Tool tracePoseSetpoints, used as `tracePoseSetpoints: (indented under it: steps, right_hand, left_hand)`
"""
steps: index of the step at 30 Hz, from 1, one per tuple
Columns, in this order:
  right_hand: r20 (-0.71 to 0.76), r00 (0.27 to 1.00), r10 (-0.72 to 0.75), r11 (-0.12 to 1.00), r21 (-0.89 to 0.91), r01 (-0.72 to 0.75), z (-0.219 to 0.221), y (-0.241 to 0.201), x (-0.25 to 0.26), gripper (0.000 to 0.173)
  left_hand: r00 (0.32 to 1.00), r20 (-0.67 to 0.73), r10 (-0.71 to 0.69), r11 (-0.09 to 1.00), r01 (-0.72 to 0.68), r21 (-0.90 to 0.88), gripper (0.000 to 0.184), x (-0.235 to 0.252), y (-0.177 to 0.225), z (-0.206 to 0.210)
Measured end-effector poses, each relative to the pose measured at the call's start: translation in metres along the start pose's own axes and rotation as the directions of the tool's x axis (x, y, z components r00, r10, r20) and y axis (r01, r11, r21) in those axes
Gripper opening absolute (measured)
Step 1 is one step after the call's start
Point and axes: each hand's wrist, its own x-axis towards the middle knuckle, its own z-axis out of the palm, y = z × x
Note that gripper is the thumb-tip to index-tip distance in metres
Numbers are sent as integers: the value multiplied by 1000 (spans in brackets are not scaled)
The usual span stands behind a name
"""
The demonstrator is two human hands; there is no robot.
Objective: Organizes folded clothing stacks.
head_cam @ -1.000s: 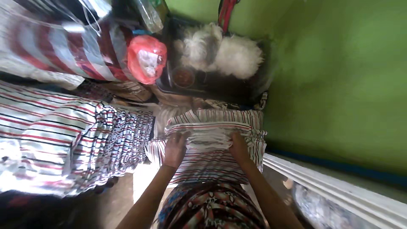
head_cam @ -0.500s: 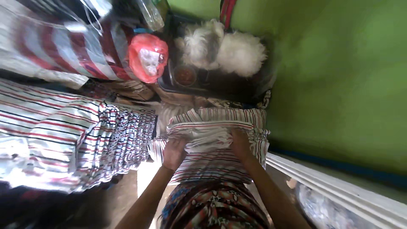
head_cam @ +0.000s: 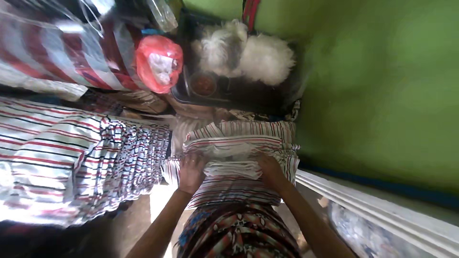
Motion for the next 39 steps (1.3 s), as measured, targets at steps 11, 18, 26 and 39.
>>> tracePoseSetpoints:
  steps: [11, 18, 26, 39]
  right_hand:
    - [179, 896, 407, 913, -59, -403, -16, -22, 49, 65]
    - [140, 900, 413, 910, -39, -412, -11, -19, 46, 58]
    - [110, 964, 244, 970, -37, -241, -9, -9, 36, 52]
    - [99, 979, 180, 984, -7, -180, -2, 3, 52, 58]
  left_hand:
    - [946, 248, -207, 978, 210, 13, 56, 17, 5, -13]
    - [921, 261, -290, 957, 274, 97, 50, 21, 9, -9]
    - [973, 197, -119, 993, 121, 3, 44, 11, 0, -13]
    - [917, 260, -302, 953, 297, 60, 50, 22, 1, -12]
